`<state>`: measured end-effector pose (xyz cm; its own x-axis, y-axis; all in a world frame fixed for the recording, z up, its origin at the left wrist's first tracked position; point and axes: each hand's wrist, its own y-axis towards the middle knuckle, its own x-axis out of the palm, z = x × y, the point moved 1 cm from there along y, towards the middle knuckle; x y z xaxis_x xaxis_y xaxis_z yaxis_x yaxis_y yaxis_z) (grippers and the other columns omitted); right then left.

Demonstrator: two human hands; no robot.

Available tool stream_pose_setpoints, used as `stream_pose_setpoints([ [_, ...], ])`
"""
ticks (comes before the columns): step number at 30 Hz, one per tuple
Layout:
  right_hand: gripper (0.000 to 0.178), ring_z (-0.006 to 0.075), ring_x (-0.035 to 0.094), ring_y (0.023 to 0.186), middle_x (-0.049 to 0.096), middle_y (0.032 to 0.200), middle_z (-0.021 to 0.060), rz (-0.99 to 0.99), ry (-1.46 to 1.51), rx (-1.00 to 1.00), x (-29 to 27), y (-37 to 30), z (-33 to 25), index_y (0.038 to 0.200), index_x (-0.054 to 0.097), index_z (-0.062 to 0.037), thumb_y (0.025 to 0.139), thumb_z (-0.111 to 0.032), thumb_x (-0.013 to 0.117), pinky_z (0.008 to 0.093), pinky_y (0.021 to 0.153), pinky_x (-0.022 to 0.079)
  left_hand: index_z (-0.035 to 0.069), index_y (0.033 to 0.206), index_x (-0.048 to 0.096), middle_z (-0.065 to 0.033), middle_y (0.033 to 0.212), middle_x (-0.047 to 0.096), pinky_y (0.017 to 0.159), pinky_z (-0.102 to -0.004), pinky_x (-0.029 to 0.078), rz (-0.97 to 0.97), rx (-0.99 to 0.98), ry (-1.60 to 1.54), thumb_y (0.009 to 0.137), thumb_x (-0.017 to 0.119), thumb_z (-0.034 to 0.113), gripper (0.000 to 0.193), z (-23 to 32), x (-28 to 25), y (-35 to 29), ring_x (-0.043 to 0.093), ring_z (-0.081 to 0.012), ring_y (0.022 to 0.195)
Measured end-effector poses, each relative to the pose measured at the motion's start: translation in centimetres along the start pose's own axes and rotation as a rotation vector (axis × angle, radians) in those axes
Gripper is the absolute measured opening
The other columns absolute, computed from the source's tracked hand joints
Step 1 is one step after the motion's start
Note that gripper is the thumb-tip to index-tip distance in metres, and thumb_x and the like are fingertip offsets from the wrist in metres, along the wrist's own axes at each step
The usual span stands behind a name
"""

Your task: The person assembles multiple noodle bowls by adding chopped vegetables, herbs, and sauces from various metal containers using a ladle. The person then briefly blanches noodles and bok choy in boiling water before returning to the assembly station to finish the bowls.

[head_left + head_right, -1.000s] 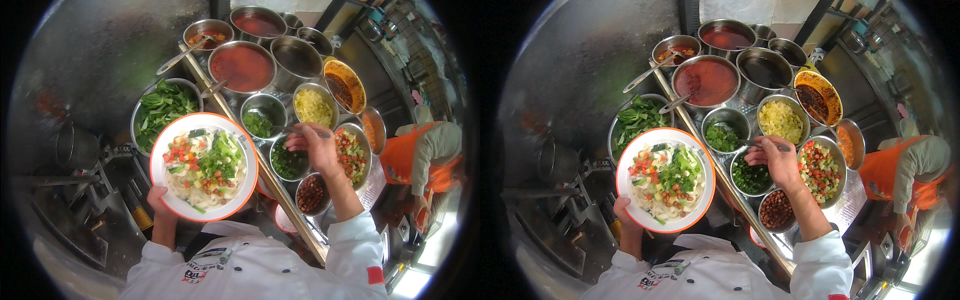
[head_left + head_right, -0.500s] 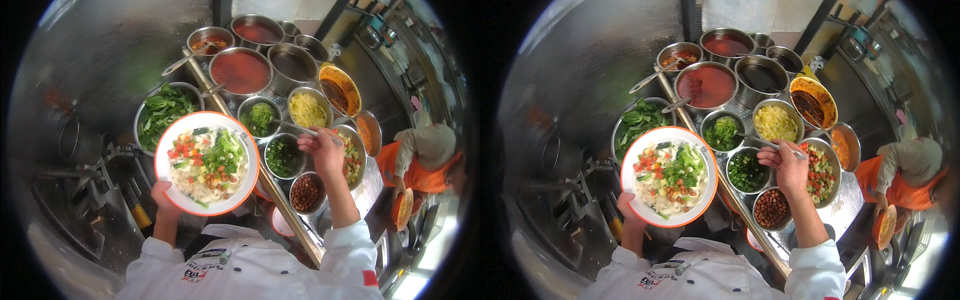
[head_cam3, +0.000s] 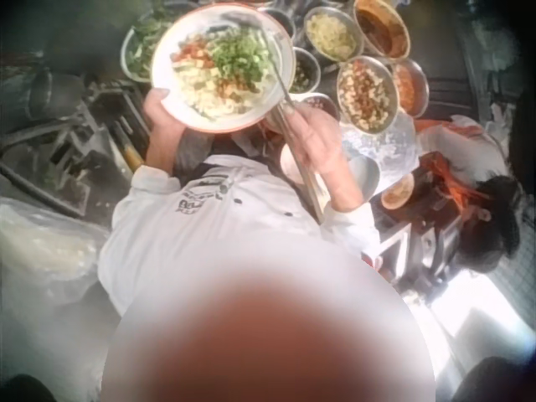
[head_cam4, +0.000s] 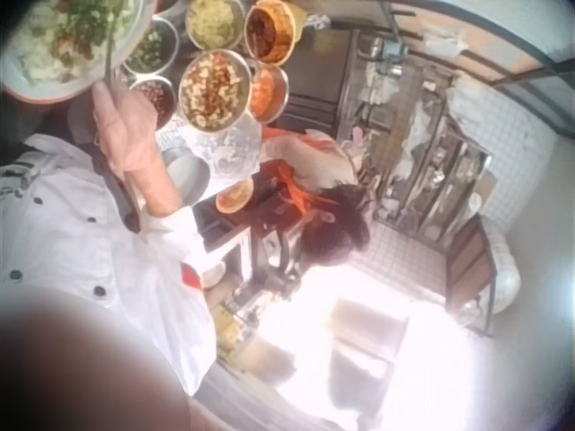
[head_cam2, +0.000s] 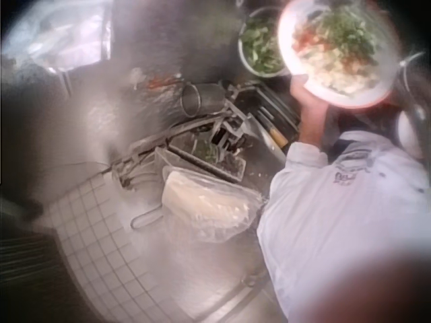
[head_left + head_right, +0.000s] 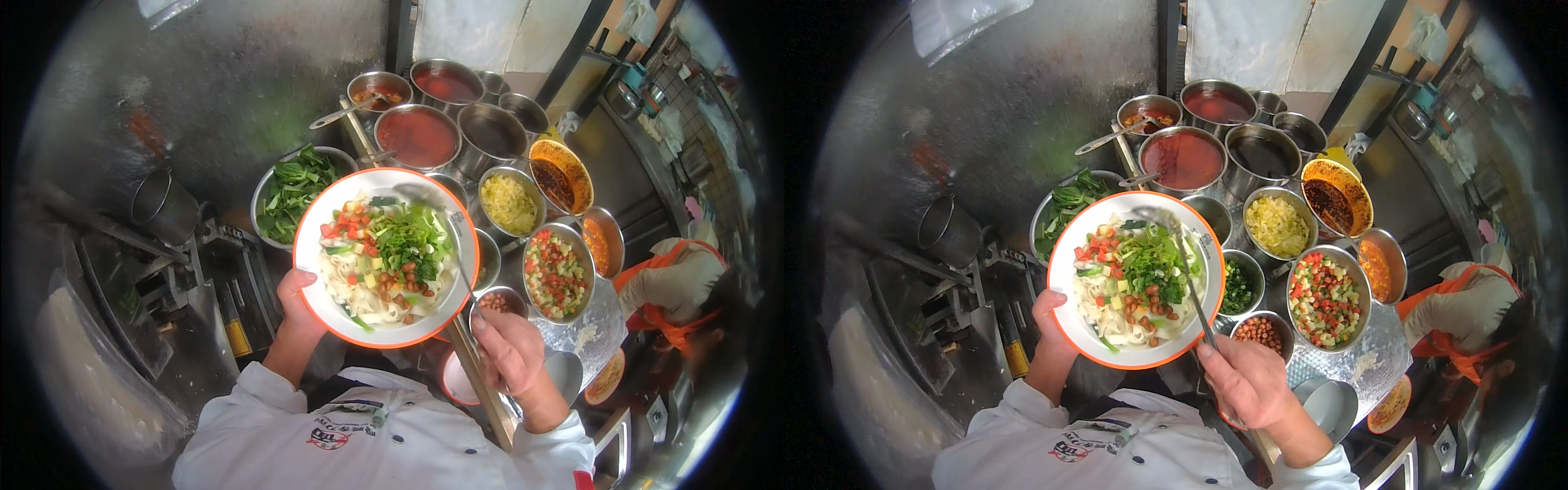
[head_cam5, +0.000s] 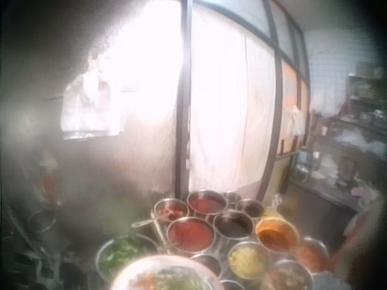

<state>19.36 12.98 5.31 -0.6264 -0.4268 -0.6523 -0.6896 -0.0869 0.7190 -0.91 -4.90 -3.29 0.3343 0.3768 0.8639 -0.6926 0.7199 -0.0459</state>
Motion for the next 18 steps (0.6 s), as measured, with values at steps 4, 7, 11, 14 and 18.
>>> stream_pose_setpoints([
  [4,0.030,0.0259,0.059,0.063,0.061,0.088,0.0207,0.064,-0.053,-0.088,0.2,-0.6,-1.1,0.101,0.061,0.0062,0.071,0.006,0.062,0.0323,0.052,0.050,-0.003,0.137,0.032,-0.0229,0.134,0.041,0.103,-0.0455,0.035,0.012,-0.004,0.001,0.065,0.047,0.027,0.079,0.1,1.0,-0.4,0.045,-0.0363,0.120],
  [7,0.030,0.0271,0.060,0.065,0.061,0.091,0.0216,0.027,-0.045,-0.027,-0.2,-1.3,-2.0,0.101,0.060,0.0074,0.071,0.005,0.061,0.0333,0.054,0.050,-0.004,0.135,0.032,-0.0228,0.133,0.043,0.103,-0.0440,0.036,-0.007,0.014,0.021,0.063,0.048,0.025,0.079,0.2,2.4,-0.8,0.046,-0.0357,0.119],
  [11,0.031,0.0332,0.064,0.076,0.063,0.093,0.0243,0.168,0.018,0.203,-3.4,-3.1,-0.9,0.104,0.058,0.0095,0.074,0.008,0.058,0.0347,0.063,0.054,-0.004,0.136,0.031,-0.0238,0.135,0.041,0.104,-0.0443,0.034,0.014,0.053,0.106,0.061,0.047,0.027,0.083,0.1,4.1,-1.2,0.043,-0.0365,0.122],
  [14,0.021,0.0205,0.064,0.075,0.064,0.086,0.0147,0.397,0.097,0.554,-4.9,-3.9,4.6,0.107,0.058,0.0061,0.092,0.002,0.044,0.0297,0.067,0.052,-0.004,0.137,0.030,-0.0240,0.135,0.040,0.105,-0.0447,0.034,-0.003,0.052,0.089,0.061,0.048,0.027,0.084,-0.5,4.7,-1.2,0.043,-0.0363,0.122],
  [18,0.029,0.0186,0.063,0.075,0.064,0.087,0.0158,0.644,0.666,1.100,-4.1,-4.9,13.0,0.114,0.053,0.0094,0.093,-0.010,0.049,0.0276,0.070,0.052,-0.005,0.135,0.034,-0.0241,0.133,0.042,0.103,-0.0428,0.036,0.094,0.155,0.224,0.063,0.048,0.029,0.081,-0.2,4.7,-1.1,0.045,-0.0355,0.120],
])
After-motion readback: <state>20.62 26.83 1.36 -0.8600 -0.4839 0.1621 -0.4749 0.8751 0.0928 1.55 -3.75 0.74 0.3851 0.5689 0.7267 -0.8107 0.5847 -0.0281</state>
